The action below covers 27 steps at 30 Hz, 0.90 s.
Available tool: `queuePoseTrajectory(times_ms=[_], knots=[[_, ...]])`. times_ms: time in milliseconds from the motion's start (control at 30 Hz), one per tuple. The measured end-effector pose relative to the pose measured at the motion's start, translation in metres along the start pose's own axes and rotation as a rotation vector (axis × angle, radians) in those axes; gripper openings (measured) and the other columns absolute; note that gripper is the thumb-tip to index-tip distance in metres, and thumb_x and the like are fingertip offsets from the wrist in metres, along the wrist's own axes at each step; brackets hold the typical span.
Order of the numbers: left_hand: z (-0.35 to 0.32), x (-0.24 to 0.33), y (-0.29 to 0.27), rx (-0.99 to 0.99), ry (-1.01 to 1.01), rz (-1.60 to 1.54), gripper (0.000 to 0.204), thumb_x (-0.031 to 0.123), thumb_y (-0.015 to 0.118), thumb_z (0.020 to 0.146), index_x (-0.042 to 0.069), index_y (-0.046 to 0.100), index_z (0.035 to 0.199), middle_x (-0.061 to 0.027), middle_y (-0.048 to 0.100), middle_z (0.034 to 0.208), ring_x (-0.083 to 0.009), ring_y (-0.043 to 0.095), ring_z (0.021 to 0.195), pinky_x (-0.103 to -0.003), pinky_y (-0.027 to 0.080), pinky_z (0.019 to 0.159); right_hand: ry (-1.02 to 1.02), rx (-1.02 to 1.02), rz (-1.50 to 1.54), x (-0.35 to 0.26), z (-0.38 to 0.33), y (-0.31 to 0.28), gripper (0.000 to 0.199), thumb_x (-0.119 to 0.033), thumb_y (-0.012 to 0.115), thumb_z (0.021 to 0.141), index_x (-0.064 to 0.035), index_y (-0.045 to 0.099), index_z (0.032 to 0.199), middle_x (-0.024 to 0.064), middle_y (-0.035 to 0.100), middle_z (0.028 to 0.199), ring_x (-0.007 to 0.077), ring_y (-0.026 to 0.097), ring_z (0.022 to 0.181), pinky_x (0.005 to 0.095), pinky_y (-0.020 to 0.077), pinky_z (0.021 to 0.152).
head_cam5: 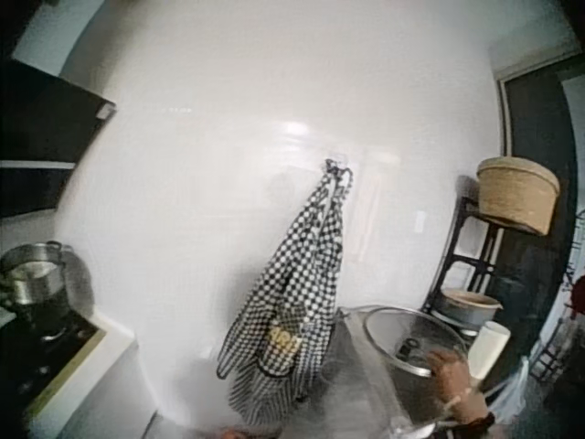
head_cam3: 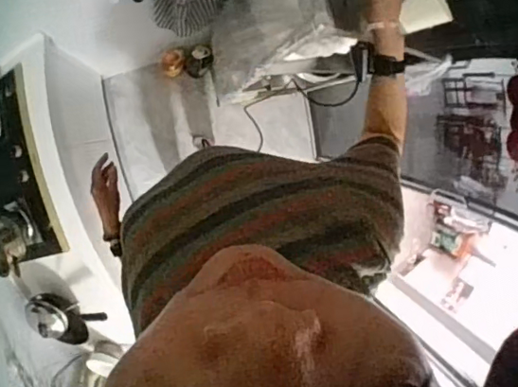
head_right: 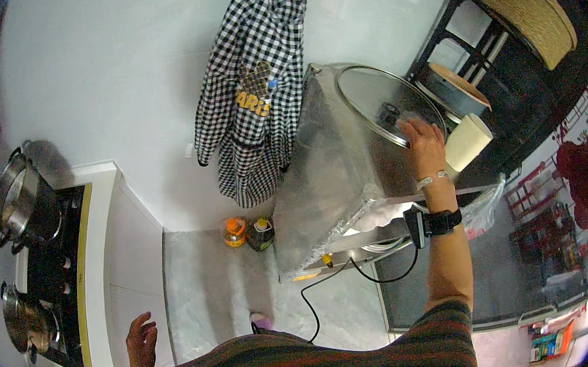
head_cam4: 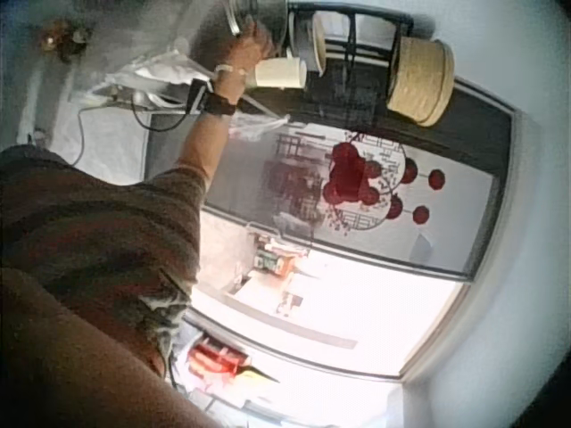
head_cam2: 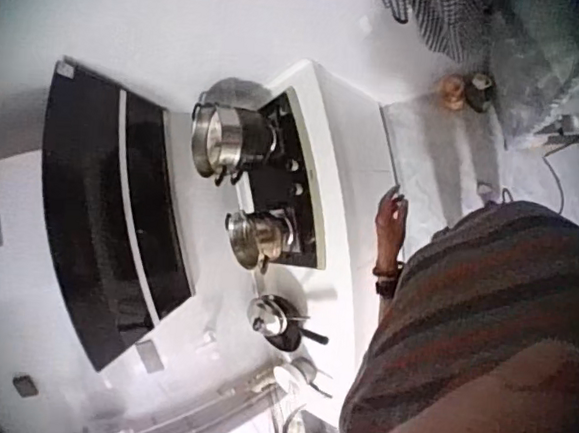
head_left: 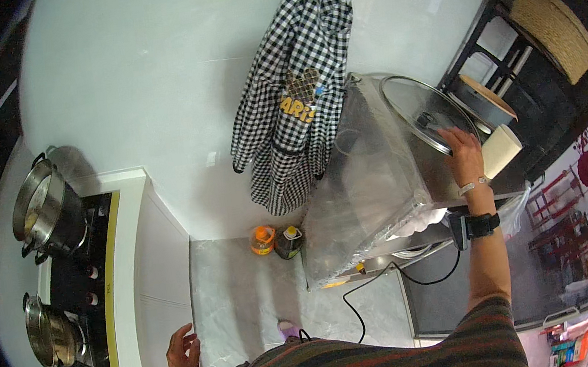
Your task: The person washes chopsticks and a plate in the kitchen sink using running water and a purple cloth. They rinse the items, wipe them with the cloth, and place them on the counter. The person also rinses the cloth and wipes the sink area.
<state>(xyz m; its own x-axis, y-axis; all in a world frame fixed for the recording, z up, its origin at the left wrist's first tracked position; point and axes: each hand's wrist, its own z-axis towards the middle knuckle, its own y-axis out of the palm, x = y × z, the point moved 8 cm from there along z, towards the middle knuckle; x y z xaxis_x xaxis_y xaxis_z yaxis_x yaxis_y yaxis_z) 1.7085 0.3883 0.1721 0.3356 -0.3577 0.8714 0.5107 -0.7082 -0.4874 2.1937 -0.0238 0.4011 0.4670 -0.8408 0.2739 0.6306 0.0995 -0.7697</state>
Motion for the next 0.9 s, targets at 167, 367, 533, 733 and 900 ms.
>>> queuePoseTrajectory(times_ms=[167, 367, 533, 733, 900], knots=[[-0.008, -0.008, -0.001, -0.007, -0.054, 0.018, 0.035, 0.000, 0.056, 0.087, 0.001, 0.053, 0.122, -0.0156, 0.060, 0.113, -0.0261, 0.063, 0.098, -0.035, 0.053, 0.080, -0.006, 0.085, 0.143, -0.001, 0.003, -0.004, 0.032, 0.000, 0.059, 0.077, -0.0148, 0.067, 0.104, 0.0055, 0.069, 0.102, 0.0280, 0.066, 0.097, 0.0386, 0.0528, 0.080], [-0.017, -0.041, -0.030, 0.027, -0.062, 0.017, 0.033, -0.001, 0.056, 0.086, 0.001, 0.055, 0.120, -0.0152, 0.059, 0.115, -0.0261, 0.063, 0.098, -0.035, 0.052, 0.080, -0.211, 0.252, 0.089, -0.056, -0.007, -0.071, 0.038, 0.009, 0.056, 0.072, -0.0095, 0.068, 0.103, 0.0076, 0.068, 0.107, 0.0265, 0.066, 0.100, 0.0372, 0.0535, 0.084], [-0.032, -0.069, -0.065, 0.072, -0.081, -0.010, 0.033, -0.003, 0.057, 0.085, 0.001, 0.055, 0.118, -0.0157, 0.060, 0.112, -0.0263, 0.063, 0.097, -0.035, 0.052, 0.080, -0.267, 0.357, 0.159, -0.132, -0.028, -0.143, 0.023, 0.004, 0.060, 0.073, -0.0080, 0.070, 0.090, 0.0094, 0.070, 0.101, 0.0259, 0.068, 0.094, 0.0379, 0.0537, 0.085], [-0.067, -0.083, -0.121, 0.117, 0.064, 0.106, 0.036, 0.007, 0.062, 0.085, 0.007, 0.056, 0.121, -0.0157, 0.062, 0.113, -0.0292, 0.064, 0.096, -0.036, 0.052, 0.082, -0.420, 0.359, 0.538, -0.256, -0.018, -0.192, 0.029, 0.006, 0.057, 0.076, -0.0019, 0.068, 0.101, 0.0144, 0.069, 0.104, 0.0308, 0.066, 0.099, 0.0401, 0.0520, 0.088], [-0.118, -0.112, -0.160, 0.211, -0.068, 0.130, 0.035, 0.010, 0.065, 0.086, 0.007, 0.057, 0.120, -0.0151, 0.063, 0.110, -0.0275, 0.065, 0.096, -0.037, 0.053, 0.081, -0.690, 0.415, 0.546, -0.381, 0.001, -0.203, 0.026, 0.002, 0.049, 0.083, -0.0009, 0.067, 0.102, 0.0141, 0.068, 0.104, 0.0325, 0.065, 0.100, 0.0425, 0.0509, 0.090]])
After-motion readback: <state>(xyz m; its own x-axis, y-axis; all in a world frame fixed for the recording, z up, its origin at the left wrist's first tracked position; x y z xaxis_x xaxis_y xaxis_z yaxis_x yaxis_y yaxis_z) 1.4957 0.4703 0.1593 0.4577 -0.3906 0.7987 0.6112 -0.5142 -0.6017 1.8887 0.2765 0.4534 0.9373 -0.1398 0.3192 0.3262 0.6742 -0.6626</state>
